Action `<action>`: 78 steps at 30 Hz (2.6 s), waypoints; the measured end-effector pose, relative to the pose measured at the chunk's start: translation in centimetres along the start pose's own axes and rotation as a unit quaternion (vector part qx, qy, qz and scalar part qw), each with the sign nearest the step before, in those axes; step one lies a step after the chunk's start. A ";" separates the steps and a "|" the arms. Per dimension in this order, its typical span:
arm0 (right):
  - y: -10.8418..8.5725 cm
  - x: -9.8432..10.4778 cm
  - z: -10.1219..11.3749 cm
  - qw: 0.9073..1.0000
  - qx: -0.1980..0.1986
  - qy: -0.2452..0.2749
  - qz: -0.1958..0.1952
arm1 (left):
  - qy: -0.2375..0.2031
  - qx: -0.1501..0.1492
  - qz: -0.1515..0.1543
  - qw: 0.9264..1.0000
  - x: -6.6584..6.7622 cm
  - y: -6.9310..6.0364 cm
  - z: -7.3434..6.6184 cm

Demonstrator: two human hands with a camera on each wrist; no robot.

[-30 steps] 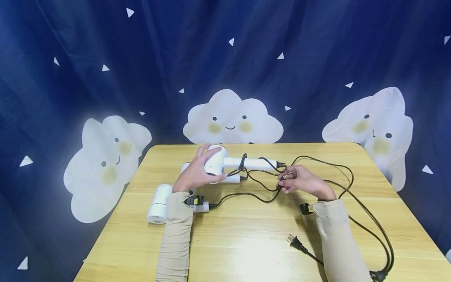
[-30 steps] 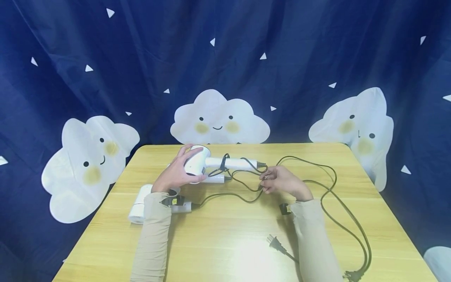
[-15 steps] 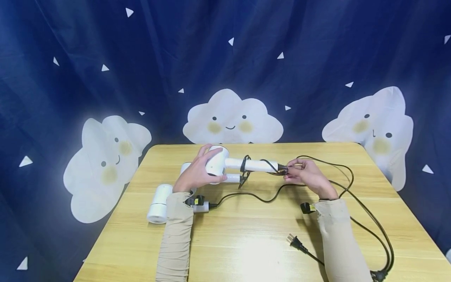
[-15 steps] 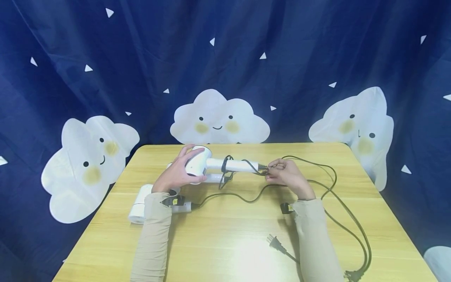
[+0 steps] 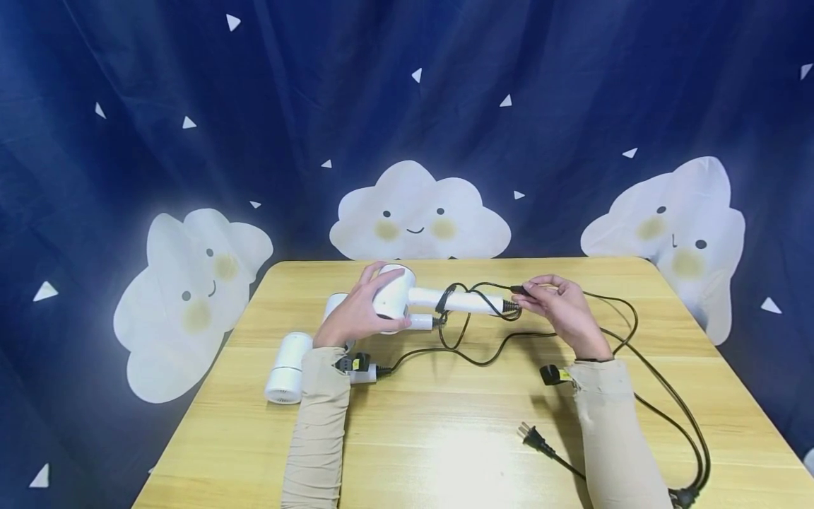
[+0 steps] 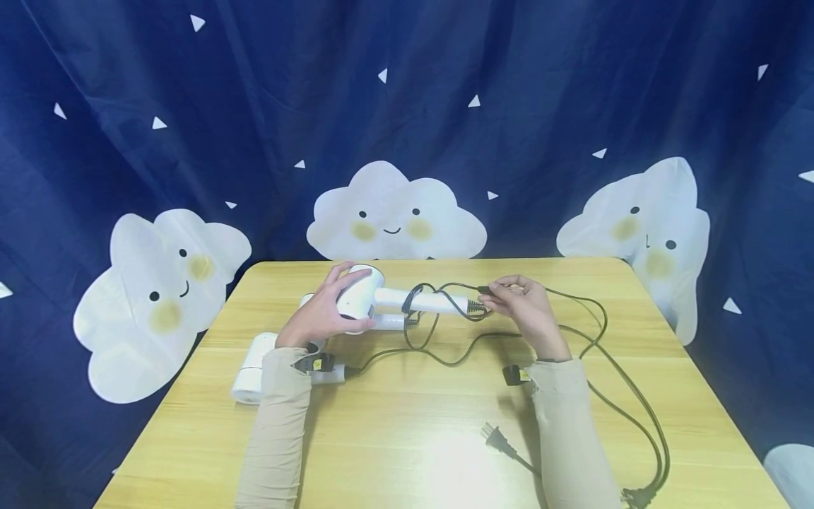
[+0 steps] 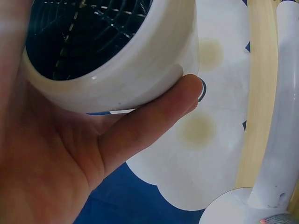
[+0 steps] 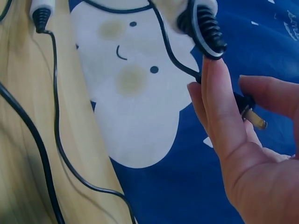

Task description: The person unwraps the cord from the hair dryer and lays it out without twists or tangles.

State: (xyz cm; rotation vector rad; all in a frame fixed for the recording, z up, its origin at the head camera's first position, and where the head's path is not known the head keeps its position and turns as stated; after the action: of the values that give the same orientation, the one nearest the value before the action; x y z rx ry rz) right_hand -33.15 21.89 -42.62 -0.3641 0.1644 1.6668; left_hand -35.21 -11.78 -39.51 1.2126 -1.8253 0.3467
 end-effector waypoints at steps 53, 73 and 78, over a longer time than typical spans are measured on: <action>-7.2 -9.9 7.9 0.930 0.248 0.208 0.172 | -0.013 -0.004 -0.003 1.000 -1.2 0.5 -0.3; -8.2 -12.1 6.8 0.942 0.179 0.060 0.278 | -0.022 0.014 -0.039 0.999 0.2 0.1 0.0; -7.0 -11.6 5.4 0.958 0.125 0.001 0.259 | -0.030 0.013 -0.053 0.998 0.8 0.0 0.0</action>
State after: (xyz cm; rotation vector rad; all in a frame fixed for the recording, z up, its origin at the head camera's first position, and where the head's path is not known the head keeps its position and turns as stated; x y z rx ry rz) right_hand -26.00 13.67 -32.97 -0.1317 0.5016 2.1304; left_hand -35.32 -12.25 -38.82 1.3456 -1.8025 0.2780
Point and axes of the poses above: each hand's wrist, its own y-axis towards the middle knuckle, its own x-axis out of the back of the hand, z = x × y, the point moved 10 cm from there along y, towards the middle knuckle, and after that the axes turned 5 degrees about -x, right-handed, at the moved point
